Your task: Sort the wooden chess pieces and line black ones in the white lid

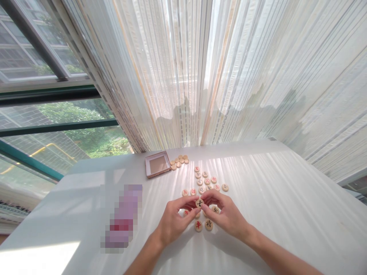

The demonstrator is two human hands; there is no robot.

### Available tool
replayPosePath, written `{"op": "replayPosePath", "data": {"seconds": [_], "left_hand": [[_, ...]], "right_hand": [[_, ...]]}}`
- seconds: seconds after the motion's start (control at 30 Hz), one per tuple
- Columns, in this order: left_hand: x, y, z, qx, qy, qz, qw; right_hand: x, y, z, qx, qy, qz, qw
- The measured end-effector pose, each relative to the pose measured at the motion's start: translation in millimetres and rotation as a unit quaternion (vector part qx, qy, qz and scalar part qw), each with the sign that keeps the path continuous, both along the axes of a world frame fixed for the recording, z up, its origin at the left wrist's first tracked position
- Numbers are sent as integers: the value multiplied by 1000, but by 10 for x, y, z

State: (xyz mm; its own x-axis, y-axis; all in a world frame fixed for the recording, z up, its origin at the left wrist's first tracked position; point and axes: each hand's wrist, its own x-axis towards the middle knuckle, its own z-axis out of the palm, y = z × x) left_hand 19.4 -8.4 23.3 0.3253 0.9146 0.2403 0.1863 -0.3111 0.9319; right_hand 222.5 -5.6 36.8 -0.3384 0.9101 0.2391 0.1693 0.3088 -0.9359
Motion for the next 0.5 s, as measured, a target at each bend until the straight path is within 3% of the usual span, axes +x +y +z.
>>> {"op": "replayPosePath", "data": {"seconds": [0.3, 0.5], "left_hand": [[21, -28, -21, 65, 33, -20, 997], [26, -39, 11, 69, 46, -29, 996]], "right_hand": [[8, 11, -75, -12, -26, -15, 999], [2, -1, -58, -34, -26, -28, 999]]}}
